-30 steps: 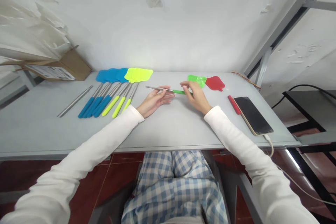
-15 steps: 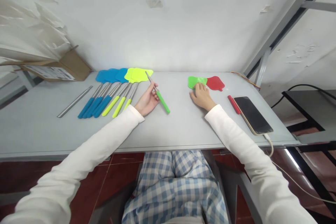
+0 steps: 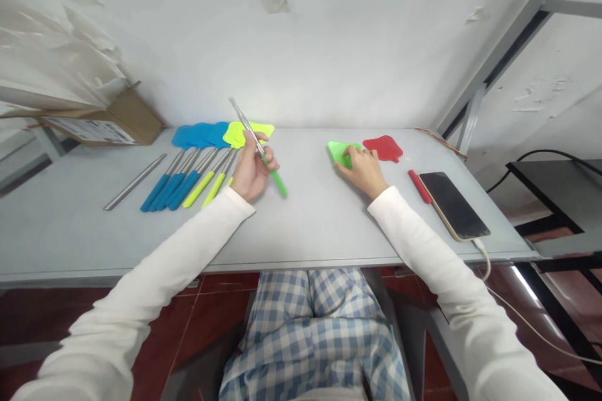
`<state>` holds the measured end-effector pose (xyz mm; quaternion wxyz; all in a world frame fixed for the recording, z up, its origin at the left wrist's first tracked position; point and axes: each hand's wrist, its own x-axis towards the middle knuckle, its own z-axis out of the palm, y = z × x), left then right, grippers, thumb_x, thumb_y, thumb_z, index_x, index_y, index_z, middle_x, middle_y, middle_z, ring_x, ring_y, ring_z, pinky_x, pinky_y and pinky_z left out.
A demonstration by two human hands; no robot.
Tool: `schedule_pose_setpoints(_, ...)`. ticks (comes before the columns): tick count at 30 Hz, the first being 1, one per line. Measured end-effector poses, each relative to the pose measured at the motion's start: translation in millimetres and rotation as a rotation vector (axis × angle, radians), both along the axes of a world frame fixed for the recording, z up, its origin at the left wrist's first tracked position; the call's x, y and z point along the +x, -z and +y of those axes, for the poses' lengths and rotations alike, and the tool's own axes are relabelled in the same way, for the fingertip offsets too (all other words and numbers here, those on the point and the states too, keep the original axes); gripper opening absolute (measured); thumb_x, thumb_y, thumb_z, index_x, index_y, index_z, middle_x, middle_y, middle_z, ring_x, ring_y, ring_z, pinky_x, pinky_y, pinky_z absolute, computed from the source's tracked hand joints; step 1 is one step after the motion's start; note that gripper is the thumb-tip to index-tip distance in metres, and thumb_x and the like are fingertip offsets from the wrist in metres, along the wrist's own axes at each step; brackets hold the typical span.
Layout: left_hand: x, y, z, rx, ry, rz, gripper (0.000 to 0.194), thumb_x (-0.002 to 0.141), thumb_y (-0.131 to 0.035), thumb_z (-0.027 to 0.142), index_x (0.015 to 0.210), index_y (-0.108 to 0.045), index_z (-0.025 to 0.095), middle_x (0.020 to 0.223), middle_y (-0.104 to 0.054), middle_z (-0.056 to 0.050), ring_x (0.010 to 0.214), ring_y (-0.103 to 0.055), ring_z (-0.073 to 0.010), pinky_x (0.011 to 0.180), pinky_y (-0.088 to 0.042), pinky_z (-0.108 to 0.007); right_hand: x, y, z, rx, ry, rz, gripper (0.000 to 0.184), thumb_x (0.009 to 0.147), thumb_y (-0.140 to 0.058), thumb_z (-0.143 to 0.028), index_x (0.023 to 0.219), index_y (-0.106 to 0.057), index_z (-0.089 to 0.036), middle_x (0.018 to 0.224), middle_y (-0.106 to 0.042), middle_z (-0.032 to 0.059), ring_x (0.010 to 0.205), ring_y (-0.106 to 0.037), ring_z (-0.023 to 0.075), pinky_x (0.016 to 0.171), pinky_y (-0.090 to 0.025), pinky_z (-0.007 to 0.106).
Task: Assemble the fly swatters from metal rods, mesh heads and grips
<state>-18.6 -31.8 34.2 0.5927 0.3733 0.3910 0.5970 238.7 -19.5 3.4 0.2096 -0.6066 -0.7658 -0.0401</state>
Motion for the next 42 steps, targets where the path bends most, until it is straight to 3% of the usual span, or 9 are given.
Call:
schedule_pose_setpoints(4, -7.9, -3.5, -4.3, 0.141, 0.002, 0.258, 0.035, 0.08, -0.065, 0.06, 0.082, -0.067, 0.025, 0.053, -0.051, 0.004, 0.05, -0.049, -0.0087, 0.049, -0.035, -0.02, -2.4, -10.8, -3.7, 0.11, 0.029, 0.111, 0.028, 0.095, -0.041, -0.041, 0.099, -0.059, -0.02, 0.094, -0.069, 0.0137, 0.093, -0.057, 0.0311, 0.087, -0.038, 0.045)
schedule_pose_setpoints(7, -7.0, -0.1, -9.9, 0.285, 0.035, 0.56, 0.015, 0.07, -0.08, 0.038, 0.076, -0.074, 0.025, 0.067, -0.064, 0.001, 0.067, -0.057, -0.0123, 0.056, -0.034, -0.02, -1.6, -16.8, -4.9, 0.173, 0.069, 0.262, 0.026, 0.096, -0.037, -0.037, 0.098, -0.057, -0.021, 0.099, -0.068, 0.0132, 0.094, -0.057, 0.0291, 0.086, -0.041, 0.043)
schedule_pose_setpoints(10, -2.3, 6.0, -14.2, 0.306, 0.064, 0.72, 0.011, 0.064, -0.084, 0.026, 0.072, -0.076, 0.027, 0.071, -0.068, -0.002, 0.081, -0.06, -0.018, 0.06, -0.03, -0.022, 2.5, -15.6, 0.1, 0.175, 0.143, 0.487, 0.025, 0.096, -0.037, -0.041, 0.094, -0.054, -0.022, 0.089, -0.066, 0.0094, 0.085, -0.06, 0.0237, 0.079, -0.046, 0.038)
schedule_pose_setpoints(13, -0.5, 12.7, -13.1, 0.325, 0.052, 0.789, 0.01, 0.065, -0.084, 0.026, 0.072, -0.077, 0.029, 0.068, -0.067, -0.003, 0.085, -0.061, -0.0207, 0.06, -0.026, -0.023, 7.4, -9.7, 8.1, 0.056, 0.191, 0.804, 0.027, 0.091, -0.046, -0.048, 0.088, -0.052, -0.022, 0.077, -0.062, 0.0053, 0.075, -0.061, 0.0199, 0.068, -0.049, 0.034)
schedule_pose_setpoints(16, -2.5, 18.0, -8.6, 0.403, 0.022, 0.94, 0.009, 0.069, -0.081, 0.031, 0.076, -0.076, 0.03, 0.072, -0.069, -0.003, 0.088, -0.062, -0.0218, 0.061, -0.027, -0.023, 8.7, -6.3, 11.3, -0.153, 0.099, 1.147, 0.025, 0.084, -0.058, -0.046, 0.084, -0.053, -0.021, 0.074, -0.06, 0.0038, 0.069, -0.063, 0.0174, 0.062, -0.052, 0.032)
schedule_pose_setpoints(21, -3.2, 22.0, -6.2, 0.461, -0.049, 1.207, 0.015, 0.079, -0.072, 0.043, 0.083, -0.076, 0.029, 0.079, -0.072, -0.004, 0.085, -0.064, -0.0214, 0.063, -0.029, -0.025, 0.2, -10.2, 2.7, -0.354, -0.124, 1.525, 0.014, 0.074, -0.069, -0.026, 0.079, -0.057, -0.022, 0.098, -0.068, 0.0071, 0.096, -0.068, 0.0225, 0.089, -0.059, 0.04)
schedule_pose_setpoints(25, -0.5, 21.1, -9.0, 0.483, -0.028, 1.469, 0.029, 0.088, -0.059, 0.051, 0.096, -0.075, 0.029, 0.09, -0.076, -0.005, 0.085, -0.066, -0.0212, 0.065, -0.032, -0.027, -9.4, -9.9, -2.3, -0.406, -0.214, 1.681, 0.025, 0.065, -0.075, -0.016, 0.085, -0.062, -0.023, 0.1, -0.071, 0.0013, 0.11, -0.065, 0.0205, 0.103, -0.054, 0.036)
schedule_pose_setpoints(30, -0.1, 18.6, -10.0, 0.5, -0.04, 1.645, 0.037, 0.093, -0.048, 0.054, 0.105, -0.073, 0.029, 0.097, -0.077, -0.004, 0.087, -0.068, -0.0205, 0.063, -0.034, -0.028, -18.1, -8.2, -5.2, -0.499, -0.204, 1.823, 0.038, 0.058, -0.08, -0.009, 0.09, -0.067, -0.024, 0.092, -0.073, -0.0023, 0.103, -0.067, 0.0178, 0.102, -0.053, 0.032)
schedule_pose_setpoints(42, -0.2, 19.8, -8.6, 0.523, -0.093, 1.667, 0.037, 0.093, -0.049, 0.054, 0.103, -0.074, 0.029, 0.094, -0.077, -0.004, 0.083, -0.069, -0.0201, 0.06, -0.032, -0.028, -26.2, -7.5, -10.9, -0.559, -0.223, 1.84, 0.028, 0.07, -0.071, -0.007, 0.092, -0.068, -0.024, 0.097, -0.074, -0.0014, 0.106, -0.068, 0.0163, 0.106, -0.051, 0.032)
